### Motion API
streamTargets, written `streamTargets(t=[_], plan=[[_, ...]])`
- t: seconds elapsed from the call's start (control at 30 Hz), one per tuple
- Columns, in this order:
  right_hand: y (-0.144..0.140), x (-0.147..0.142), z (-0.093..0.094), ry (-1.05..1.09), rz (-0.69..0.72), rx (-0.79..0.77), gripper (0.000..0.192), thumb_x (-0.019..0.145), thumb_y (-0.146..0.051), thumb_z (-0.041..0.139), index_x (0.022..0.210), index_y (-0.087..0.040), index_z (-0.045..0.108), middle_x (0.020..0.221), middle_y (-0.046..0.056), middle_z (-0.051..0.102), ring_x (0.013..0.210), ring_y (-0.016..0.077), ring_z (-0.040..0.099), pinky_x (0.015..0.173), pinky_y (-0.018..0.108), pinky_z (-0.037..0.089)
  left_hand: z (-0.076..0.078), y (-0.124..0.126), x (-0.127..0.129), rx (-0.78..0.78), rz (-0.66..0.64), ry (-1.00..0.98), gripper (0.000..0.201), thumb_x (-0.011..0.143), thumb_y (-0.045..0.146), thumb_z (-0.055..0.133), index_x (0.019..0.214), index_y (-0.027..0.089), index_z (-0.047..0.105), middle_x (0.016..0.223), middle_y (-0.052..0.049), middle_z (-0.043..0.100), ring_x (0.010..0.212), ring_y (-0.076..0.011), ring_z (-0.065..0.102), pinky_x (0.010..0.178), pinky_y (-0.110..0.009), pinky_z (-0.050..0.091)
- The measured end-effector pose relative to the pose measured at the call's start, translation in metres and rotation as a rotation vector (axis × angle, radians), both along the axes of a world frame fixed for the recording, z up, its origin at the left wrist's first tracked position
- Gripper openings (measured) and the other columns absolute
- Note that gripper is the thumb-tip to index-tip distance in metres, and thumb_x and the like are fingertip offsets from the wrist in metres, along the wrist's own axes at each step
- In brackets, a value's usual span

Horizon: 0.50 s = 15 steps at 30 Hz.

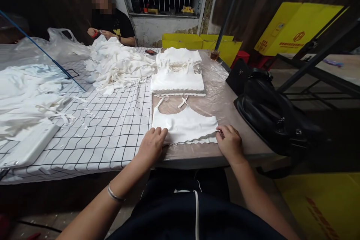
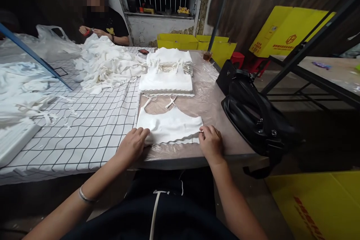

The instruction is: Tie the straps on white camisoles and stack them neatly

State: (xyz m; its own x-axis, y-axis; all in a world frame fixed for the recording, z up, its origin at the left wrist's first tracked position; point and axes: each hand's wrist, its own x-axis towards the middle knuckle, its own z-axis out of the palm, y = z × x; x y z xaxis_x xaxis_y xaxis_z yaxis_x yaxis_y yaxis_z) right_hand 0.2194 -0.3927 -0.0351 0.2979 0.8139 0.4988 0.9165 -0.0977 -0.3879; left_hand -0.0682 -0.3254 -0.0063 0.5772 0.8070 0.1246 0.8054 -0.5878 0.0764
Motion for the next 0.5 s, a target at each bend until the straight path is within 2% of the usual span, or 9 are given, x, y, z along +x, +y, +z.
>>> streamTargets(t=[0.13,0.23,0.3,0.4,0.47,0.5], plan=[[0.002,-0.004,-0.003,-0.083,-0.119,-0.105,0.026,0.072,-0.014,0.051,0.094,-0.020,0.062,0.087,0.010,0.066,0.083,0.0282,0.059,0.075,0.038,0.042,-0.005,-0.002,0.005,0.013,0.095,0.065,0.023,0.082,0.009,0.047,0.096,0.021,0.061,0.083,-0.008,0.064,0.079,-0.0251,0.059,0.066,-0.032,0.042],[-0.004,0.002,-0.004,-0.036,-0.127,-0.137,0.024,0.069,-0.012,0.051,0.088,-0.022,0.061,0.077,0.006,0.065,0.076,0.0253,0.059,0.069,0.035,0.040,-0.005,-0.002,0.005,0.014,0.126,0.054,0.018,0.085,0.015,0.046,0.089,0.021,0.063,0.078,-0.007,0.065,0.074,-0.0232,0.060,0.059,-0.029,0.038],[-0.004,0.012,0.002,0.047,-0.142,-0.147,0.023,0.068,-0.011,0.052,0.085,-0.023,0.062,0.074,0.005,0.065,0.070,0.0231,0.059,0.064,0.033,0.038,0.003,0.001,0.002,0.019,0.136,0.005,0.020,0.087,0.019,0.045,0.083,0.021,0.064,0.076,-0.007,0.066,0.069,-0.0210,0.059,0.056,-0.028,0.034],[0.014,0.036,0.026,0.224,-0.177,-0.187,0.019,0.065,-0.011,0.059,0.080,-0.023,0.063,0.068,0.002,0.064,0.062,0.0194,0.057,0.057,0.029,0.037,0.032,0.021,-0.007,0.067,0.203,-0.149,0.024,0.087,0.026,0.045,0.074,0.020,0.064,0.078,-0.006,0.066,0.063,-0.0175,0.055,0.053,-0.027,0.030],[0.042,0.056,0.055,0.333,-0.135,-0.195,0.013,0.064,-0.013,0.066,0.074,-0.021,0.063,0.063,0.001,0.062,0.058,0.0171,0.055,0.056,0.028,0.038,0.061,0.048,-0.009,0.081,0.252,-0.275,0.025,0.085,0.028,0.047,0.066,0.019,0.062,0.073,-0.006,0.064,0.060,-0.0167,0.052,0.053,-0.027,0.030],[0.059,0.065,0.072,0.376,-0.079,-0.186,0.011,0.063,-0.014,0.070,0.071,-0.019,0.063,0.062,0.001,0.061,0.057,0.0163,0.054,0.056,0.028,0.039,0.078,0.065,-0.007,0.057,0.273,-0.332,0.026,0.083,0.027,0.048,0.062,0.019,0.061,0.064,-0.005,0.060,0.059,-0.0172,0.051,0.053,-0.027,0.030]])
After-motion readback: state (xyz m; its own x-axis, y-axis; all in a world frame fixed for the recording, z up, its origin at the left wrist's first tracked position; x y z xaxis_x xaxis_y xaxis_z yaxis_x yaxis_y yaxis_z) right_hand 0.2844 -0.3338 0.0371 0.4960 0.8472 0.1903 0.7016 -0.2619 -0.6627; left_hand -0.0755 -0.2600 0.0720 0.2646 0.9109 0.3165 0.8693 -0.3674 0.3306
